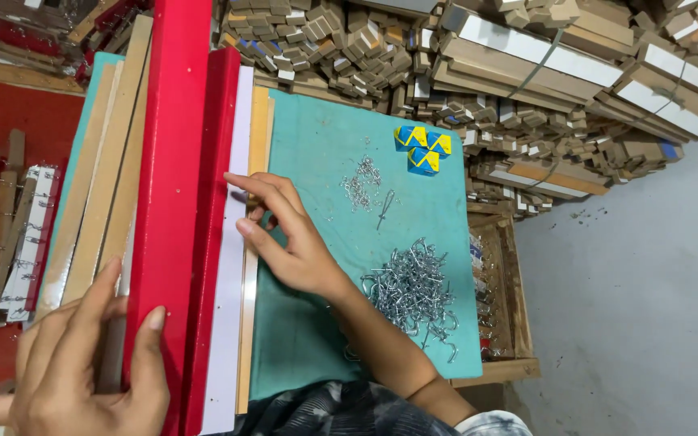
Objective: Assembling display strips by manually inserting metal hooks into pre-drilled holes.
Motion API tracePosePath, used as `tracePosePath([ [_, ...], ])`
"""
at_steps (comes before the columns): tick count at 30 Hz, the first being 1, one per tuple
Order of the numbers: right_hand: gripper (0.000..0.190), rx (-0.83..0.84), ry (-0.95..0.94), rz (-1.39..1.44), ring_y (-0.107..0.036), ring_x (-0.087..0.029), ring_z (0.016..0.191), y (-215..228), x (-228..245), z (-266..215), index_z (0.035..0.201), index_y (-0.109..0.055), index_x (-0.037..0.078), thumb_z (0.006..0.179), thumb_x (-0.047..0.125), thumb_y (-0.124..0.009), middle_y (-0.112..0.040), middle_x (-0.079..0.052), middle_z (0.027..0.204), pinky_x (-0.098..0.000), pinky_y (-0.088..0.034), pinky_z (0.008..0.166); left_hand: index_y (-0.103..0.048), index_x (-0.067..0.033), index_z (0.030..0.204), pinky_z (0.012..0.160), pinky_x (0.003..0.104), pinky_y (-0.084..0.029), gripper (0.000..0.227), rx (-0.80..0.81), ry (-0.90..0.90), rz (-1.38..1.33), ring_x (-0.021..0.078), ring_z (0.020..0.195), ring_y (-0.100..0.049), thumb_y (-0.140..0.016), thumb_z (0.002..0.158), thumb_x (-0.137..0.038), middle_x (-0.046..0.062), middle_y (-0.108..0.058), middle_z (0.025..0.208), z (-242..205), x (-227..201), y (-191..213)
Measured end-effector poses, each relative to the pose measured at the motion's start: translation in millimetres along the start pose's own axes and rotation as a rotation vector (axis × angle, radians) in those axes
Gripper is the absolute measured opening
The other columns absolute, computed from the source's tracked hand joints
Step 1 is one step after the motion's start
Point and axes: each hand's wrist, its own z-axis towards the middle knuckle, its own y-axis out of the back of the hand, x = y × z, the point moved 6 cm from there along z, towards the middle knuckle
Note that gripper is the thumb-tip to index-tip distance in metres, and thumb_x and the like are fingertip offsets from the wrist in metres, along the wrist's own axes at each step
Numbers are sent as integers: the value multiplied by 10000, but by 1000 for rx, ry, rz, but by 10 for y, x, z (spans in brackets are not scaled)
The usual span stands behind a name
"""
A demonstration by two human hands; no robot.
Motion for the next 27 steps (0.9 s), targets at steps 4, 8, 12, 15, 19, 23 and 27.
tracePosePath([
  [4, 414, 12, 8, 281, -591, -192, 1103, 113, 68, 32, 1479, -502, 62, 1132, 285, -468, -587, -109, 1226, -305, -504, 981, -760, -106, 1429, 1277, 499, -181, 423, 73, 125, 73, 222, 1043, -653, -760, 1017, -205, 15, -703, 1016, -43, -124, 11],
  [8, 422, -10, -8, 474, -612, -197, 934, 310, 5, 39, 1478, -485, 15, 1135, 262, -472, -643, -148, 1148, -320, -534, 924, -735, -77, 1432, 1256, 472, -170, 431, 26, 92, 1, 190, 984, -636, -754, 1027, -224, -5, -707, 1016, -83, -317, -89],
  [12, 472, -81, -121, 529, -666, -167, 942, 683, 0, 108, 1483, -507, 18, 1102, 297, -512, -671, -111, 1198, -257, -522, 823, -772, -66, 1399, 1217, 492, -167, 414, -34, -6, 46, 220, 932, -641, -745, 999, -167, 29, -696, 981, -167, -583, -275],
  [15, 582, -133, -167, 500, -703, -165, 944, 1049, 1, 150, 1470, -525, 39, 1043, 433, -556, -670, -101, 1205, -223, -528, 811, -814, -56, 1332, 1162, 573, -172, 307, -150, -165, 162, 233, 925, -684, -773, 1069, -207, 57, -702, 933, -194, -895, -414],
  [19, 320, -304, -149, 472, -749, -153, 882, 1577, -50, 32, 1262, -587, 69, 1024, 276, -636, -719, -98, 1119, -275, -625, 800, -854, -180, 1228, 1137, 552, -122, 154, -208, -352, 214, 162, 1044, -748, -770, 1105, -139, -87, -691, 929, -227, -1256, -598],
  [23, 382, -298, -40, 409, -757, -270, 1012, 1924, 151, -200, 1277, -591, -15, 1019, 261, -652, -700, -295, 1224, -340, -646, 882, -807, -274, 1232, 1079, 553, -200, 180, -310, -419, 341, 116, 1087, -779, -849, 1092, -171, -125, -557, 799, -295, -1450, -835],
  [27, 420, -332, -6, 460, -726, -286, 1068, 2135, 54, -442, 1339, -555, -52, 1042, 240, -608, -672, -318, 1273, -329, -594, 882, -812, -257, 1211, 1062, 549, -270, 256, -348, -469, 262, 139, 1006, -797, -820, 1049, -59, -58, -452, 754, -316, -1497, -1059],
])
